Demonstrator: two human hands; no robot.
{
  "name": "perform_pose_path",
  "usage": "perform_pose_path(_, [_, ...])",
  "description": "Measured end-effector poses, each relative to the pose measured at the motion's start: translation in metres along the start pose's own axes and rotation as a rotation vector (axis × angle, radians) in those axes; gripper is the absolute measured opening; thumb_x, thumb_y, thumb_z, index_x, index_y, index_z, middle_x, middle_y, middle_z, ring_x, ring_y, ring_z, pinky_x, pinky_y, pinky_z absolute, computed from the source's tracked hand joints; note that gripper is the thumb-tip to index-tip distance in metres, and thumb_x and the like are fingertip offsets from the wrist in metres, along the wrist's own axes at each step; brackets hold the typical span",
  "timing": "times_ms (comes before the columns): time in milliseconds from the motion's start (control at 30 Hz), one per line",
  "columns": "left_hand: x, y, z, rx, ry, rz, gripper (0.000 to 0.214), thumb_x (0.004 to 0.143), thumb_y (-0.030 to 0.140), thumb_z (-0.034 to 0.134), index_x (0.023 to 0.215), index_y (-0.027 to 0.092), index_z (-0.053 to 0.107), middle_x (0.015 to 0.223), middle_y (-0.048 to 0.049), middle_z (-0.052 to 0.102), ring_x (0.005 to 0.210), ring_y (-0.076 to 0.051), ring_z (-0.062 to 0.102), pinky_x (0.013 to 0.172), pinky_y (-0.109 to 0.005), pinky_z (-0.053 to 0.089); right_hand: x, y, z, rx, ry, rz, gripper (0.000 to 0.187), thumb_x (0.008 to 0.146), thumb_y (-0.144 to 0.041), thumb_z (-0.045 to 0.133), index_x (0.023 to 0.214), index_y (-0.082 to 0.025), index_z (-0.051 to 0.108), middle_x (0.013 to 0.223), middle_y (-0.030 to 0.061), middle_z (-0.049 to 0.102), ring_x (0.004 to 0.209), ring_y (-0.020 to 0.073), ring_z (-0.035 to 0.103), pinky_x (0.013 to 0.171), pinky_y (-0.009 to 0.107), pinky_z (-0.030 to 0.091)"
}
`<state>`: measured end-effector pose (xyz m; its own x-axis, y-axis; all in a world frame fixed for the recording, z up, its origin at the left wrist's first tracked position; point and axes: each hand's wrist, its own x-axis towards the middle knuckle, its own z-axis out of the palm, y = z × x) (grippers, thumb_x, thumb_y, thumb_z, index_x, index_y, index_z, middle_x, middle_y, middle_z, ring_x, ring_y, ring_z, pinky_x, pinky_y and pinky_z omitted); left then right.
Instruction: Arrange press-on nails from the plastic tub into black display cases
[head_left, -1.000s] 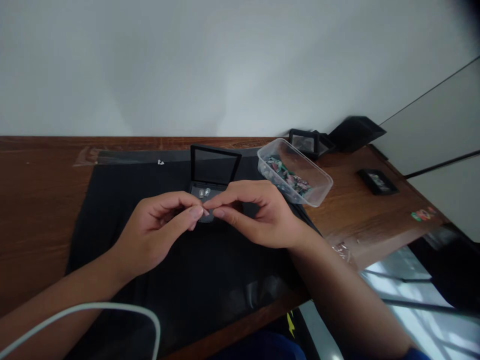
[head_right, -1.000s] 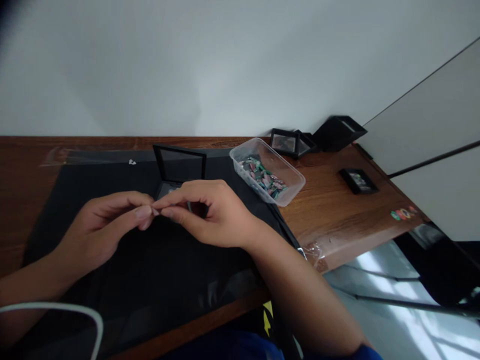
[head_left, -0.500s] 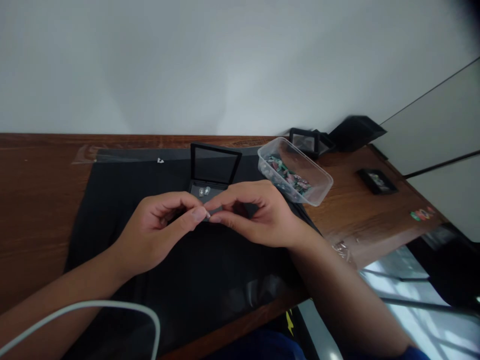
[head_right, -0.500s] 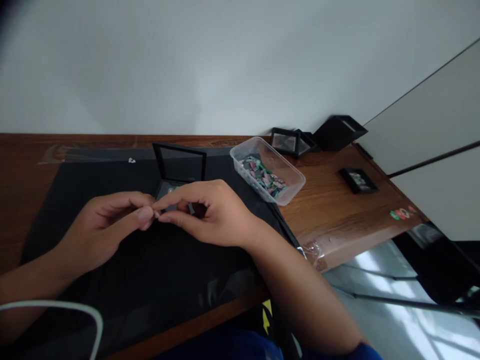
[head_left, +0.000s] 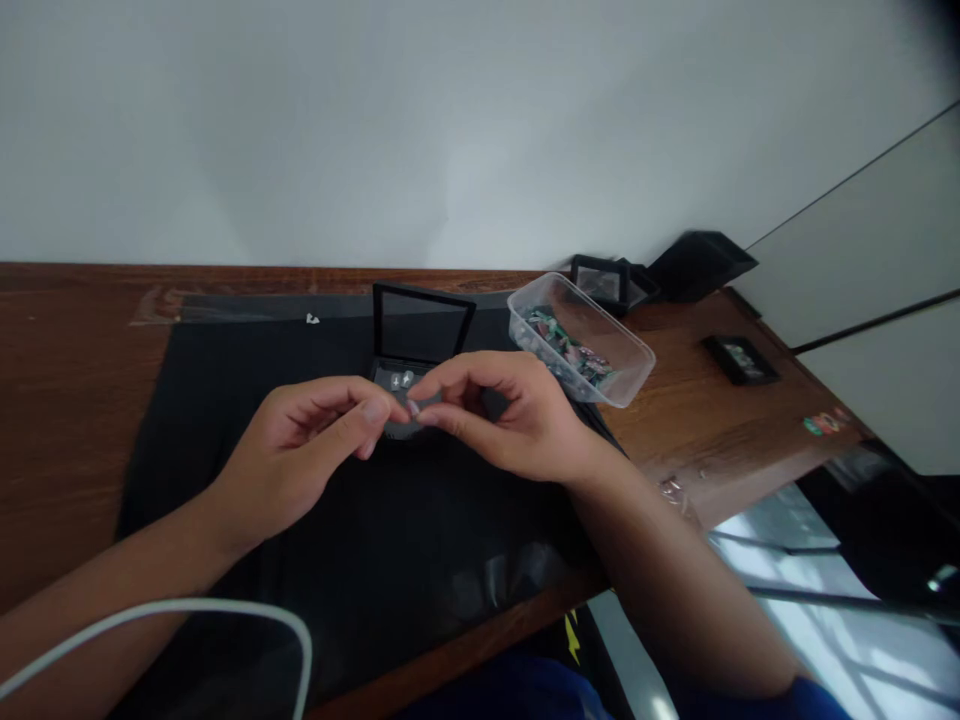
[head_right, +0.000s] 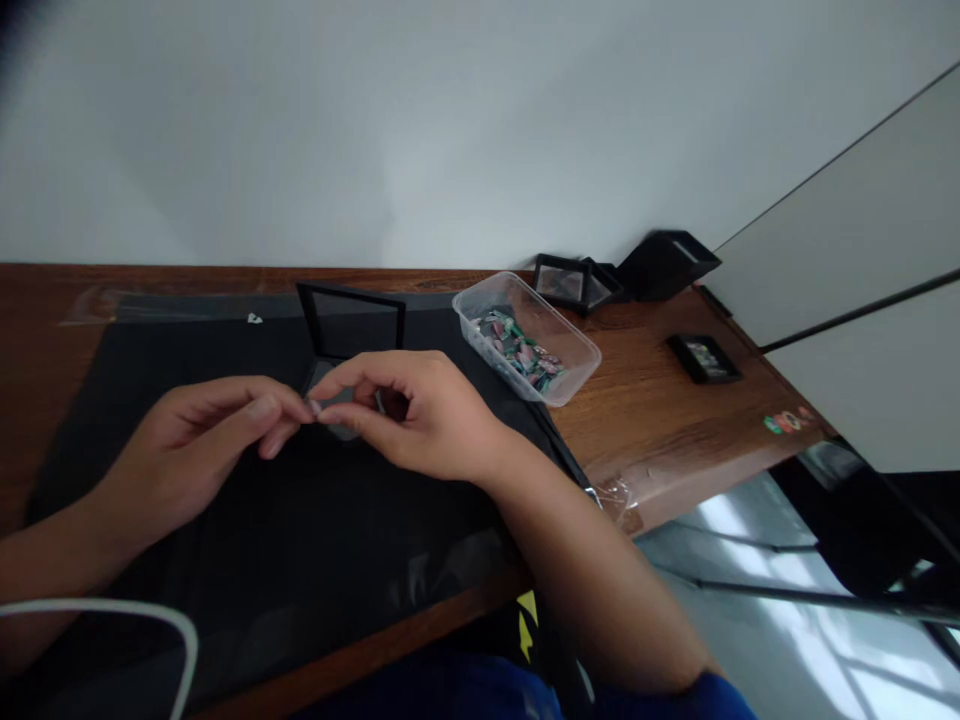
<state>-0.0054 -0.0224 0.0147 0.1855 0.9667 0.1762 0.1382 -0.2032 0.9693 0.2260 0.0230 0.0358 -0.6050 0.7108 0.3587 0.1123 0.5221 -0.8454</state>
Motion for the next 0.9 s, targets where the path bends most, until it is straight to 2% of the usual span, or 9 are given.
perform_pose_path(67, [0.000,-0.005,-0.002,-0.042,0.007,-0.013,0.027,0.101,0.041,0.070,0.086,0.026,0.086,0.056,0.0019,0.057,0.056,-0.013,0.053,0.058,-0.025,0.046,0.001,0.000,-0.004,-0.077,0.046,-0.005,0.015,0.099,-0.030,0.078,0.105,-0.016,0.082,0.074,-0.0021,0.068,0.060,0.0079,0.054,0.059,0.022,0.043])
perform_pose_path(200, [0.002,-0.011,-0.004,-0.055,0.079,-0.035,0.029,0.101,0.045,0.070,0.083,0.028,0.086,0.057,0.0008,0.056,0.057,-0.014,0.050,0.060,-0.029,0.045,0.003,0.001,-0.011,-0.246,0.095,0.064,0.010,0.098,-0.024,0.076,0.104,-0.017,0.081,0.072,-0.0040,0.065,0.060,0.0083,0.052,0.061,0.024,0.041])
perform_pose_path(333, [0.007,-0.007,-0.004,0.151,0.207,-0.092,0.031,0.093,0.048,0.070,0.073,0.027,0.081,0.055,0.0016,0.052,0.057,-0.015,0.048,0.057,-0.030,0.040,0.004,0.004,-0.004,-0.365,0.117,0.258,0.011,0.095,-0.023,0.076,0.104,-0.019,0.082,0.072,-0.0047,0.066,0.060,0.0092,0.051,0.063,0.027,0.038])
perform_pose_path(433, [0.009,-0.005,-0.004,0.320,0.265,-0.126,0.033,0.086,0.050,0.068,0.068,0.024,0.077,0.059,0.0000,0.062,0.059,-0.016,0.054,0.058,-0.031,0.040,0.007,0.006,0.005,-0.434,0.085,0.398,0.011,0.095,-0.021,0.077,0.104,-0.021,0.082,0.070,-0.0051,0.065,0.063,0.0106,0.054,0.065,0.028,0.036])
perform_pose_path(533, [0.008,-0.008,-0.005,0.427,0.233,-0.140,0.032,0.086,0.052,0.066,0.074,0.025,0.079,0.071,-0.0011,0.073,0.065,-0.018,0.062,0.061,-0.031,0.044,0.010,0.009,0.010,-0.479,0.043,0.469,0.010,0.096,-0.022,0.077,0.104,-0.022,0.083,0.069,-0.0055,0.063,0.065,0.0117,0.056,0.066,0.029,0.035])
perform_pose_path(633, [0.008,-0.013,-0.005,0.580,0.151,-0.167,0.034,0.088,0.056,0.065,0.093,0.027,0.083,0.067,0.0016,0.067,0.059,-0.017,0.057,0.057,-0.029,0.041,0.013,0.012,0.012,-0.494,0.038,0.514,0.010,0.095,-0.021,0.078,0.104,-0.022,0.083,0.068,-0.0057,0.062,0.066,0.0120,0.055,0.067,0.029,0.035])
perform_pose_path(767, [0.011,-0.015,-0.006,0.710,0.065,-0.200,0.048,0.088,0.062,0.061,0.118,0.032,0.084,0.066,0.0037,0.062,0.051,-0.015,0.049,0.052,-0.029,0.037,0.016,0.015,0.014,-0.462,0.034,0.571,0.011,0.095,-0.022,0.079,0.104,-0.021,0.084,0.065,-0.0062,0.059,0.064,0.0121,0.053,0.066,0.029,0.036])
perform_pose_path(900, [0.016,-0.013,-0.007,0.750,0.032,-0.238,0.058,0.089,0.066,0.055,0.128,0.035,0.085,0.063,0.0030,0.063,0.049,-0.016,0.050,0.052,-0.030,0.035,0.017,0.015,0.017,-0.429,0.042,0.580,0.011,0.094,-0.023,0.080,0.105,-0.021,0.085,0.063,-0.0071,0.056,0.062,0.0119,0.051,0.065,0.029,0.035])
